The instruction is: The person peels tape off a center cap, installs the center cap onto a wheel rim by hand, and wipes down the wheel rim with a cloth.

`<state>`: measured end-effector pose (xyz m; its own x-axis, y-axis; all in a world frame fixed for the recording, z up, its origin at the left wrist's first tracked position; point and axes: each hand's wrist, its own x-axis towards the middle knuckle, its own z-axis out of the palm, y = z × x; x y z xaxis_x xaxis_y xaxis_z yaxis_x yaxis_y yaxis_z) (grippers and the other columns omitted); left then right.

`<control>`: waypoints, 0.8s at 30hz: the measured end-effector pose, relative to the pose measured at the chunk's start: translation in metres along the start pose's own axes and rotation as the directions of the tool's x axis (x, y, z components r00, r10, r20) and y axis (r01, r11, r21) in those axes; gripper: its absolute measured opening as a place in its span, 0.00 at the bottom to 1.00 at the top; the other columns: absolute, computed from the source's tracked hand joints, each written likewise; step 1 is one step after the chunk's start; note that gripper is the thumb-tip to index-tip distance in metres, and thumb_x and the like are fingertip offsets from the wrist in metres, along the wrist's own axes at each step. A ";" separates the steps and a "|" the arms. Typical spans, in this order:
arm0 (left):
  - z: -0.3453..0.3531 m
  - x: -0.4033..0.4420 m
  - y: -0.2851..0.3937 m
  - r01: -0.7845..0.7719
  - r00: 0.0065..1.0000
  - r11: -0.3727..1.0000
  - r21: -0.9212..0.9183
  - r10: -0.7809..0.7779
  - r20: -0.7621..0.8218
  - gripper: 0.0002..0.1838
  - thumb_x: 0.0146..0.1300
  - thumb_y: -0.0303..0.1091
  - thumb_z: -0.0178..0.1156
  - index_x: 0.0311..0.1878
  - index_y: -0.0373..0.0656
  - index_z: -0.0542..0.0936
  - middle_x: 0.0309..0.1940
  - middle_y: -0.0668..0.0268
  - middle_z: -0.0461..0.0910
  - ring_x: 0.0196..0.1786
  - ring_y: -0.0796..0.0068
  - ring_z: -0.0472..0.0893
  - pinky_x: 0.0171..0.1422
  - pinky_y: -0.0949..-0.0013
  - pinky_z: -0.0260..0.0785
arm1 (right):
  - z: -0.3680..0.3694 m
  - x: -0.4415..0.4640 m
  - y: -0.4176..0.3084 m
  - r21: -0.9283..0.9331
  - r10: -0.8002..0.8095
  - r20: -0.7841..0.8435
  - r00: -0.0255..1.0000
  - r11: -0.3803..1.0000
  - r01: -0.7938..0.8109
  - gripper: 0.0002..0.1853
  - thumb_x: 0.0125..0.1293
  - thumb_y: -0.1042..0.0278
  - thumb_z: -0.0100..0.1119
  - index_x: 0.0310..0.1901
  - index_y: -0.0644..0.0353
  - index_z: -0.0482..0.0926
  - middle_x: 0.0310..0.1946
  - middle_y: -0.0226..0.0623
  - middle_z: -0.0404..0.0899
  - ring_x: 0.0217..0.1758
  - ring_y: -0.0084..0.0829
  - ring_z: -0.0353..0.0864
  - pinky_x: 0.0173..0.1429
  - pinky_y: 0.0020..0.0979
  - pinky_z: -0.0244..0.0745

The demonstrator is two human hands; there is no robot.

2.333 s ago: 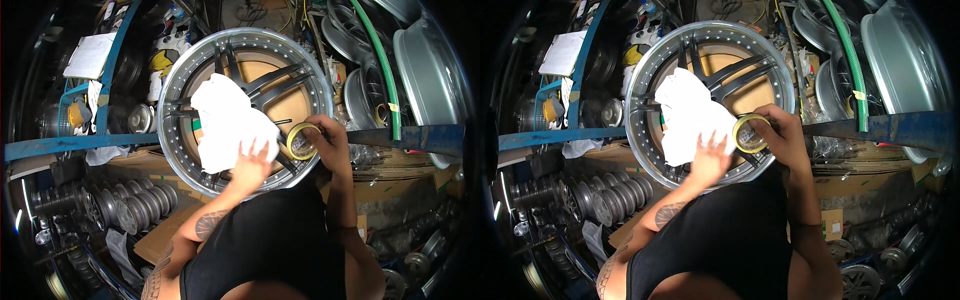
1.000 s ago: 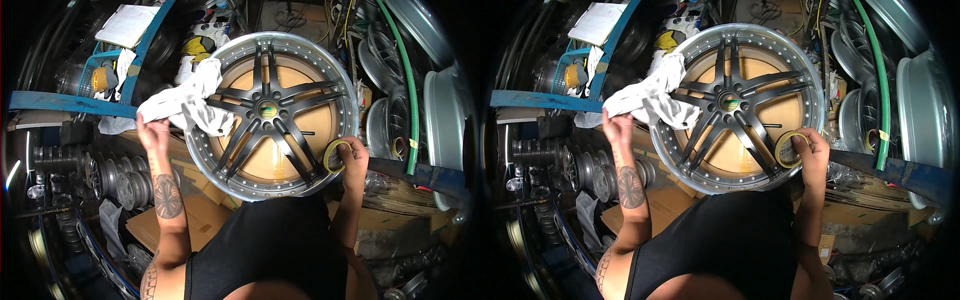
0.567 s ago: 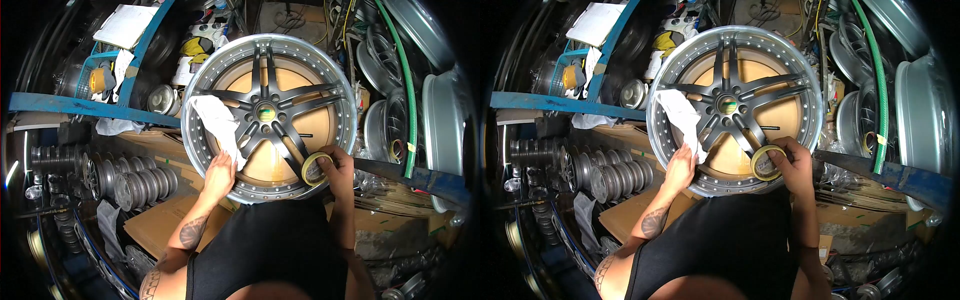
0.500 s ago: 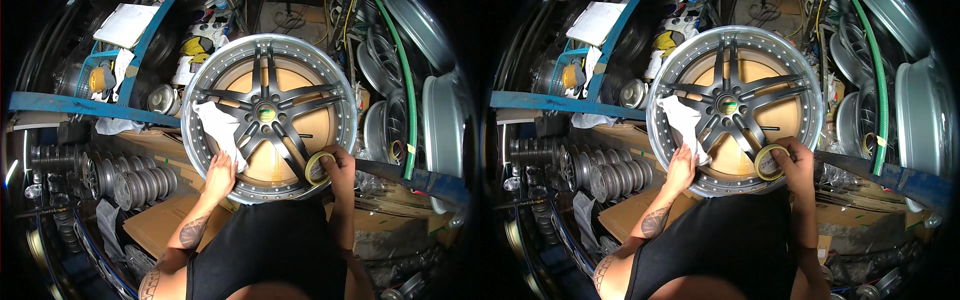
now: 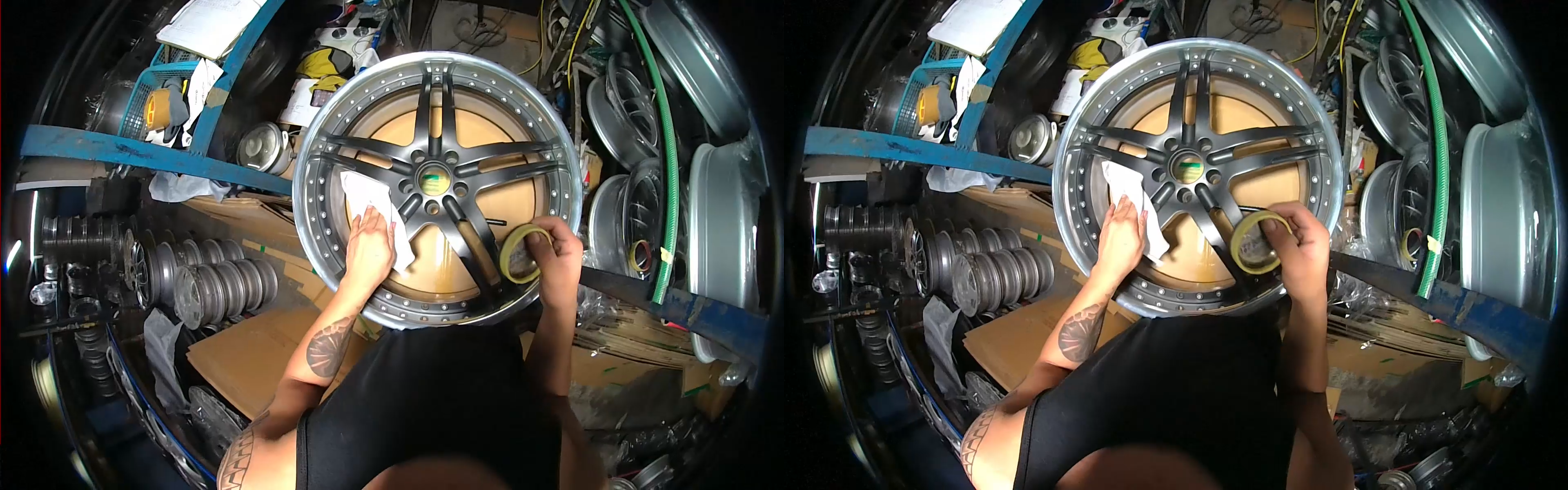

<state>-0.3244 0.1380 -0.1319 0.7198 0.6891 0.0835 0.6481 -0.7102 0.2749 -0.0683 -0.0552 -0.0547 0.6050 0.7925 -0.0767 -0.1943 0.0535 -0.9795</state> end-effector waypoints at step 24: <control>0.017 0.037 -0.002 -0.010 0.997 0.994 0.107 0.002 0.076 0.24 0.79 0.43 0.50 0.66 0.36 0.78 0.74 0.53 0.71 0.84 0.42 0.55 0.82 0.32 0.46 | 0.004 -0.005 -0.010 -0.089 -0.062 0.093 0.994 0.994 0.070 0.05 0.73 0.75 0.65 0.47 0.65 0.82 0.35 0.27 0.84 0.38 0.15 0.79 0.44 0.20 0.73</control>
<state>-0.2945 0.1623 -0.1455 0.7378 0.6749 0.0109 0.6638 -0.7284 0.1699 -0.0727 -0.0573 -0.0439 0.5417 0.8405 0.0014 -0.0817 0.0543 -0.9952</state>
